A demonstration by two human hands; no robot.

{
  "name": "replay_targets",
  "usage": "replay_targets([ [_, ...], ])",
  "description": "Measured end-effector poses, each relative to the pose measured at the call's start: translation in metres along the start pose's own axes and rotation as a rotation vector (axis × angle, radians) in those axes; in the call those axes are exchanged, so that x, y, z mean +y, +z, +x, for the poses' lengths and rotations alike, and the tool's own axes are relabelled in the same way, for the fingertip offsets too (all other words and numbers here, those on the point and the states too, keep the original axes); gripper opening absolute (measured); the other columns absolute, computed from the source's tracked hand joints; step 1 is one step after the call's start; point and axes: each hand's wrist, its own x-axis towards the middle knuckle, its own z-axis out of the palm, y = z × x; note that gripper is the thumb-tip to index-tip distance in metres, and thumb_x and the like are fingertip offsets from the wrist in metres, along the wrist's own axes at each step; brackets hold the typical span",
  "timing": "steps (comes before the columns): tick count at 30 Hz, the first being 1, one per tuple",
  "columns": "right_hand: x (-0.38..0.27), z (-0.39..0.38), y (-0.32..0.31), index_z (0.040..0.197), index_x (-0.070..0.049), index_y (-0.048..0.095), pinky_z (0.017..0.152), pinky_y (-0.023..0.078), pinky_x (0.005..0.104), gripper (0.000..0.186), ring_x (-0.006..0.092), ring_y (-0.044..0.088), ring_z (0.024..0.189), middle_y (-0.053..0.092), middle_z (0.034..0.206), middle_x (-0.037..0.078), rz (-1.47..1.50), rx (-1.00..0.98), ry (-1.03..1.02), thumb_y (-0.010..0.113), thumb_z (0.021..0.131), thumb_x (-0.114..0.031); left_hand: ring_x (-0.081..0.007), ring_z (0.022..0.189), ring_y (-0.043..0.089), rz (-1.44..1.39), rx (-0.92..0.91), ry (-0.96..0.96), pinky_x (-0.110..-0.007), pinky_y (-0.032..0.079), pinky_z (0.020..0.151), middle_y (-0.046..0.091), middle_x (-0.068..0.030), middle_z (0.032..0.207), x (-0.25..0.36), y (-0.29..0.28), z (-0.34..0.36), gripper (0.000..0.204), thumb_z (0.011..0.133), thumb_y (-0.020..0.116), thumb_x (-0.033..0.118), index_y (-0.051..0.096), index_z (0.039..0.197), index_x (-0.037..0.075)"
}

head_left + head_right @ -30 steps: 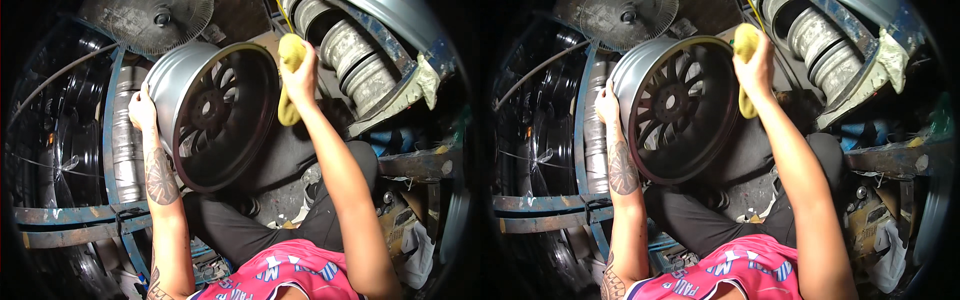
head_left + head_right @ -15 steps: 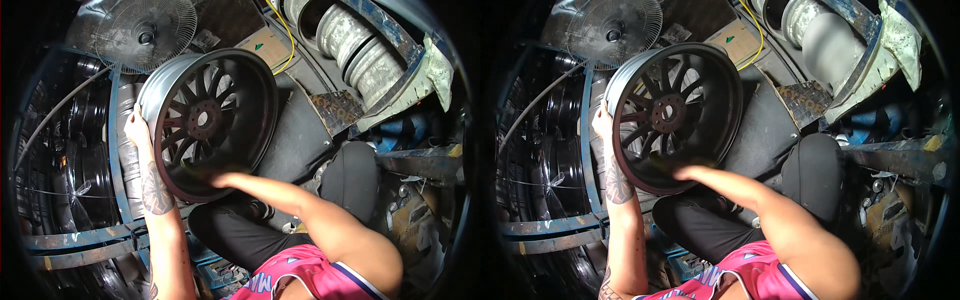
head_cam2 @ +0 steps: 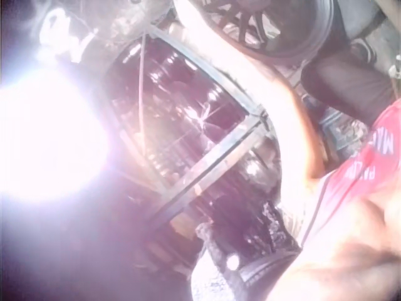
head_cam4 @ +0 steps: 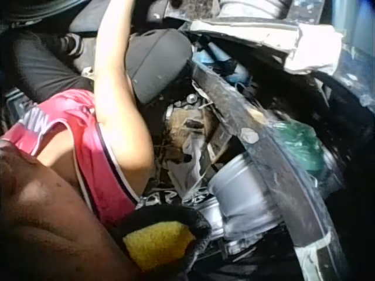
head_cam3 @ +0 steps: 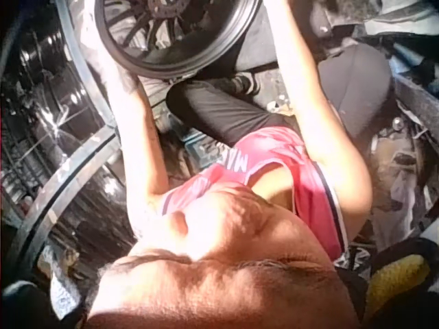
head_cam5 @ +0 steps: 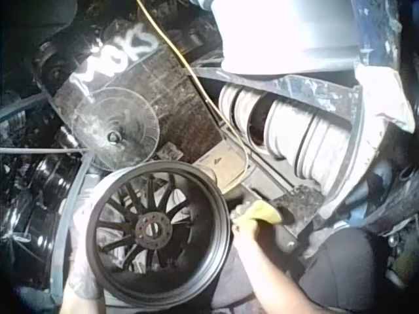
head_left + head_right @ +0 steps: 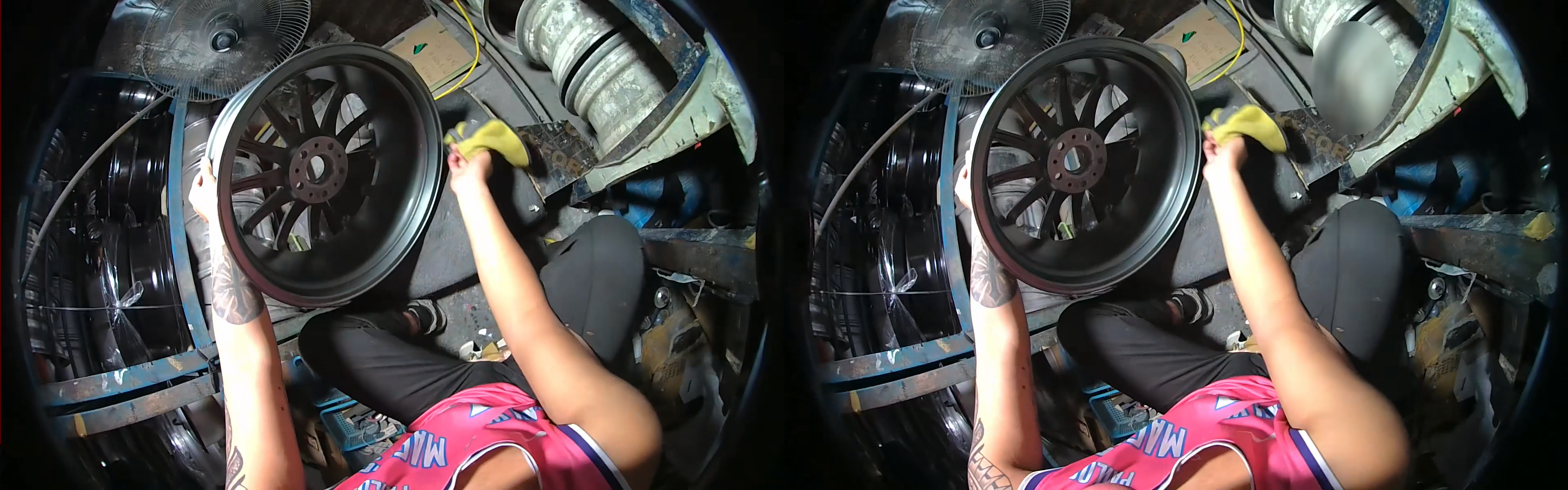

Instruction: The person cleans an alloy wheel with a cloth, uses a hammer and a red-handled tool on the center area, and applies yellow masking tape to the outer edge of the rim.

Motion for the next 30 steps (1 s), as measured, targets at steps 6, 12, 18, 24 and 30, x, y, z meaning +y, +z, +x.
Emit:
replay_targets([
  [6, -0.004, 0.02, -0.032, 0.11, -0.011, 0.06, 0.069, 0.048, 0.032, 0.043, 0.0186, 0.06, 0.077, 0.064, 0.094, 0.006, -0.02, -0.038, -0.047, 0.038, 0.102, -0.047, -0.0318, 0.087, 0.069, 0.015, -0.01, -0.032, -0.042, 0.05, 0.083, 0.075, -0.0179, 0.092, -0.016, -0.01, 0.002, 0.061, 0.09, 0.066, 0.061, 0.077, 0.102, 0.002],
  [12, 0.035, 0.03, -0.082, 0.108, -0.008, 0.059, 0.065, 0.05, 0.0359, 0.044, 0.023, 0.062, 0.073, 0.062, 0.087, 0.009, -0.044, -0.11, 0.182, 0.035, 0.099, -0.044, -0.0326, 0.092, 0.069, 0.023, -0.04, -0.089, -0.042, 0.05, 0.086, 0.075, -0.0177, 0.095, -0.032, -0.019, -0.002, 0.062, 0.09, 0.065, 0.062, 0.077, 0.102, 0.002],
  [18, 0.043, 0.012, -0.06, 0.101, -0.014, 0.058, 0.059, 0.046, 0.0347, 0.038, 0.0222, 0.058, 0.066, 0.058, 0.08, 0.006, 0.018, -0.071, 0.11, 0.04, 0.097, -0.047, -0.0333, 0.096, 0.07, 0.066, -0.099, -0.132, -0.042, 0.05, 0.089, 0.076, -0.0175, 0.097, -0.034, -0.02, 0.001, 0.062, 0.09, 0.065, 0.063, 0.078, 0.103, 0.003],
  [24, -0.035, -0.06, -0.002, 0.104, -0.011, 0.057, 0.061, 0.044, 0.034, 0.033, 0.0213, 0.053, 0.069, 0.055, 0.084, 0.007, 0.256, -0.231, 0.068, 0.043, 0.099, -0.039, -0.0376, 0.107, 0.069, 0.426, -0.02, -0.103, -0.047, 0.05, 0.093, 0.075, -0.0173, 0.111, 0.012, -0.022, -0.031, 0.071, 0.091, 0.055, 0.071, 0.075, 0.114, 0.007],
  [30, -0.081, -0.155, 0.007, 0.113, -0.014, 0.057, 0.064, 0.045, 0.0333, 0.019, 0.0238, 0.056, 0.077, 0.057, 0.092, 0.007, 0.122, -0.416, -0.144, 0.052, 0.1, -0.027, -0.0379, 0.101, 0.071, 0.505, 0.029, 0.017, -0.049, 0.054, 0.087, 0.075, -0.0116, 0.11, 0.115, -0.003, -0.083, 0.059, 0.091, 0.054, 0.071, 0.076, 0.108, 0.019],
])
